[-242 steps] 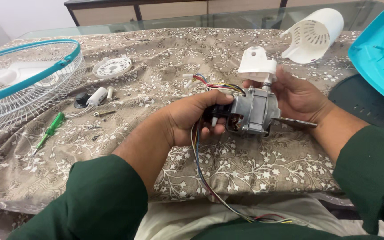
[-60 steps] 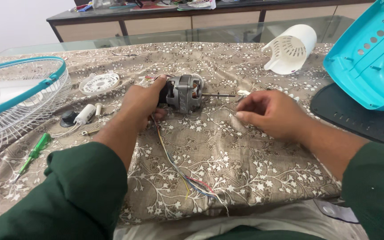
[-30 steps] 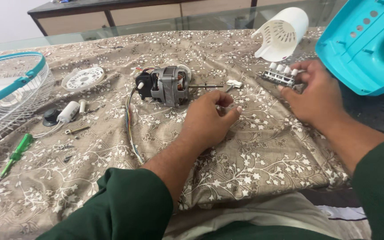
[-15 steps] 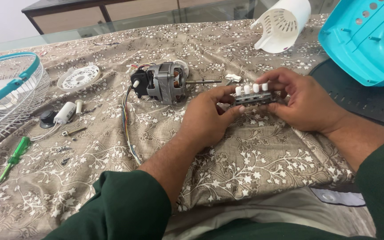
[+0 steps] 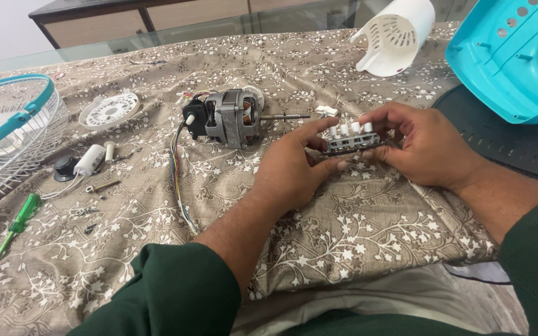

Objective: The person assembles an electric fan motor by hand, inserting a small white plastic piece into the motor housing, then using a green screwdriver to tighten a screw. They attach a white plastic motor cover and secure it with a knob, completing the motor assembly.

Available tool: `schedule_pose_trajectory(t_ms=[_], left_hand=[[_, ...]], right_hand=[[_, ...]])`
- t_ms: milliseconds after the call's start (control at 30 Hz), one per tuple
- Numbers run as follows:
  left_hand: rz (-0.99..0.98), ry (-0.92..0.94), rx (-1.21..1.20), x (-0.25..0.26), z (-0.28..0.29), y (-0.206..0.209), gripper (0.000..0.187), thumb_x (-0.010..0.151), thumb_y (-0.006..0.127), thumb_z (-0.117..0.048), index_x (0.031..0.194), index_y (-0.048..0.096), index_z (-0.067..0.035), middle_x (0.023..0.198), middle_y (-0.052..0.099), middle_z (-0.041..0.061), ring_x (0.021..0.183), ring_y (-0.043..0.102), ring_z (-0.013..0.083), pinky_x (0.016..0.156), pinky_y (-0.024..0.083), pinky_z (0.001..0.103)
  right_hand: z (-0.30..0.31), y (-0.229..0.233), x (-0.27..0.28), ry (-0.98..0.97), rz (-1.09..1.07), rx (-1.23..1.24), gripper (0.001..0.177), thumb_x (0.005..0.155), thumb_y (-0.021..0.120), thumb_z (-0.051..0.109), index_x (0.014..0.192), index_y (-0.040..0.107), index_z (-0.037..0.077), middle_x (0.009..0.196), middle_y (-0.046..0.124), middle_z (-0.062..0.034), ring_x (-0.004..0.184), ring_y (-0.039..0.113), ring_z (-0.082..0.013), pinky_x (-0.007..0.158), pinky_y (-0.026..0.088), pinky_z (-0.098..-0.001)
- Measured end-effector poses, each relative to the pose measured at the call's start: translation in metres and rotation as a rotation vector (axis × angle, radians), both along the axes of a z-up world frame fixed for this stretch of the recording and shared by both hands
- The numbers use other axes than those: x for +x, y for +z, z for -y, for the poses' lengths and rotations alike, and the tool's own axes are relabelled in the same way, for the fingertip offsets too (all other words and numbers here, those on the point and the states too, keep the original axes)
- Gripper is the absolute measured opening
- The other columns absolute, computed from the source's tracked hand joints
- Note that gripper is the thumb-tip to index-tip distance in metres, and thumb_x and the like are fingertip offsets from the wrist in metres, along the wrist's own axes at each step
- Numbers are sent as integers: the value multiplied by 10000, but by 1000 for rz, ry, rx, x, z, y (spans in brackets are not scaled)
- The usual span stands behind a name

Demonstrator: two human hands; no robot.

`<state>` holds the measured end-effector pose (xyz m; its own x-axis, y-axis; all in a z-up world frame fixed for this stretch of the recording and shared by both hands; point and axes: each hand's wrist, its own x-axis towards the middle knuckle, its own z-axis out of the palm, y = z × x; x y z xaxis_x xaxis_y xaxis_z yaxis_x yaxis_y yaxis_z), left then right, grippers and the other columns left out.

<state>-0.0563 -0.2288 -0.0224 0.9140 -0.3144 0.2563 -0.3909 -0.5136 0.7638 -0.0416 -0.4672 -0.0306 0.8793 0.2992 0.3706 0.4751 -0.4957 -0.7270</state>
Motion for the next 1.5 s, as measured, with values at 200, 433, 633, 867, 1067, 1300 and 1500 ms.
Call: schedule_pose_trajectory(t_ms=[200,433,633,867,1067,1300,1500], left_hand=[[46,22,-4,4,-1,-4,603,821,811,-194,1388,610,-232,991,771,31,843,735,157,788,588,322],[34,0,-17,4,-4,-5,587,832,804,-202,1383,609,-152,928,771,48,817,729,157,775,579,321],[14,-57,-5,-2,-12,9,572,823,818,-231,1357,639,-137,892,794,49,789,734,146,759,578,310],[-26,-18,144,-12,-49,27,505,840,815,-280,1309,697,-135,893,785,41,760,727,128,717,566,299],[-156,-107,-370,-9,-83,7,475,918,744,-202,1368,654,-81,908,740,2,695,580,52,621,507,243],[-232,-107,-516,1,-100,-18,423,982,639,-277,1357,662,-83,927,763,-18,692,567,44,618,491,217],[-203,-134,-469,-2,-98,-22,379,985,681,-263,1298,696,-49,818,644,-30,676,528,66,593,466,244]], right_hand=[[-1,1,0,14,7,-21,554,765,821,35,1291,647,52,1053,769,-65,956,693,-93,809,574,-280],[6,-3,7,-18,-70,-15,550,745,850,112,1258,656,70,1025,772,-70,920,708,-117,779,581,-285],[9,-1,14,34,-97,-4,600,671,907,91,1228,689,45,1030,740,-82,903,669,-127,796,563,-296],[-26,21,-2,-45,-245,-103,565,732,873,153,1264,701,76,980,767,-79,853,684,-135,755,557,-299],[-64,23,0,139,-328,294,504,874,724,260,1324,643,48,1033,744,-51,874,693,-141,731,562,-284],[-81,-18,15,388,-568,726,477,899,715,363,1249,620,52,1000,699,-56,897,678,-170,792,551,-347],[-67,-23,17,545,-623,800,466,898,755,372,1200,645,35,1034,694,-76,955,682,-195,892,551,-394]])
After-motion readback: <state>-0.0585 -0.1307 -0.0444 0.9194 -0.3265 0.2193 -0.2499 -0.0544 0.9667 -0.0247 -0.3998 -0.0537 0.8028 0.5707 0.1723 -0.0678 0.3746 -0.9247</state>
